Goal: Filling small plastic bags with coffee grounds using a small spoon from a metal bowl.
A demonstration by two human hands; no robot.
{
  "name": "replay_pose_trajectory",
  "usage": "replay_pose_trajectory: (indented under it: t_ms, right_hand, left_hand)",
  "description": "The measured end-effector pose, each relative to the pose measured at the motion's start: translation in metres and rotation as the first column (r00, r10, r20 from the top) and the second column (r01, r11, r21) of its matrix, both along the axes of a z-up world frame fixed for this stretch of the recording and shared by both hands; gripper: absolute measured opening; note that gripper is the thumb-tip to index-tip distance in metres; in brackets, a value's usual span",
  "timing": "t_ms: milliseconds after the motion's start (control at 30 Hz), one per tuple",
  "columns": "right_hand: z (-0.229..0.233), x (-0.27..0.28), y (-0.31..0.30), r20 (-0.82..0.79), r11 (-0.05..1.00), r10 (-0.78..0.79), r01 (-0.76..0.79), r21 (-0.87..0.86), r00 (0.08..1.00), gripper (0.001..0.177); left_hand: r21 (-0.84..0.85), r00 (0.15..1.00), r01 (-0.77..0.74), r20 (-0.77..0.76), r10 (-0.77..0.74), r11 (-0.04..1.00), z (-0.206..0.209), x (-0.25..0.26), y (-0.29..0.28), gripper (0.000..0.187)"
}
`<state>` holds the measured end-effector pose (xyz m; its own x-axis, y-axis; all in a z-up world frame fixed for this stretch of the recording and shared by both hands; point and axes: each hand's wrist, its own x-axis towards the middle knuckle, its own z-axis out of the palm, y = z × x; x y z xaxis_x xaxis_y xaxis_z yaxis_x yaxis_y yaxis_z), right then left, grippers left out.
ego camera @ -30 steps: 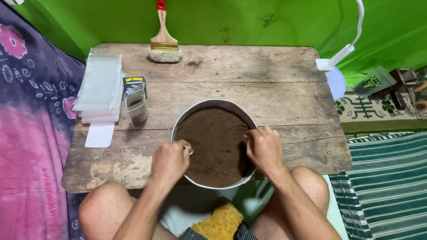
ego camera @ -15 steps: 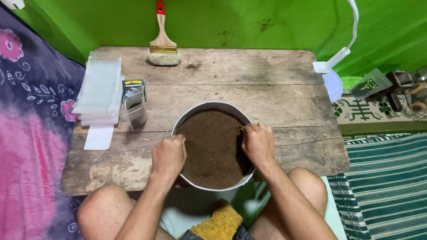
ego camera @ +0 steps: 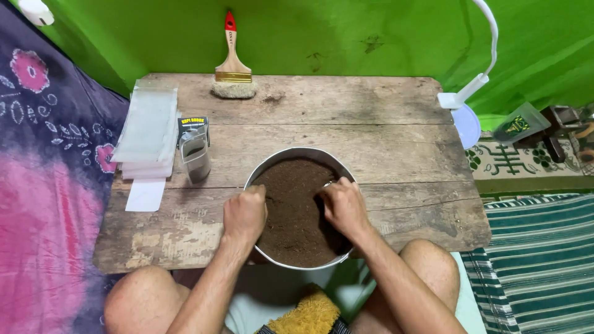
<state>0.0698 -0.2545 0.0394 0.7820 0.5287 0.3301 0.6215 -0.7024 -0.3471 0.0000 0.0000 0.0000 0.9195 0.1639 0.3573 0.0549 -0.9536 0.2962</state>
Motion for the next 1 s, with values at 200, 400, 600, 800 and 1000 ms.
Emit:
replay_pose_trajectory:
  t_ms: [200, 400, 600, 800, 1000]
  right_hand:
    - [0.019, 0.029, -0.014, 0.142, 0.997, -0.05, 0.04, 0.071, 0.989, 0.016]
    - [0.019, 0.002, 0.009, -0.016, 0.995, 0.097, -0.097, 0.004, 0.995, 0.012]
    - [0.027, 0.041, -0.004, 0.025, 0.999, 0.006, -0.007, 0.048, 1.0, 0.019]
    - [-0.016, 0.04, 0.02, -0.043, 0.99, 0.135, -0.136, -0.028, 0.99, 0.013]
    - [0.014, 0.066, 0.017, 0.044, 0.99, 0.139, -0.139, 0.008, 0.989, 0.01]
  left_hand:
    - [-0.247, 0.953, 0.084, -0.265, -0.15, 0.965, 0.061, -0.021, -0.008, 0.014]
    - [-0.095, 0.999, -0.009, -0.042, 0.005, 0.995, 0.064, -0.012, 0.001, 0.014]
    - [-0.159, 0.947, 0.09, -0.293, -0.134, 0.983, 0.06, 0.004, -0.027, 0.017]
    - [-0.344, 0.974, 0.045, -0.195, -0.119, 0.938, 0.088, -0.005, -0.007, 0.02]
    - [-0.149, 0.958, 0.092, -0.258, -0.129, 0.985, 0.04, 0.011, -0.011, 0.016]
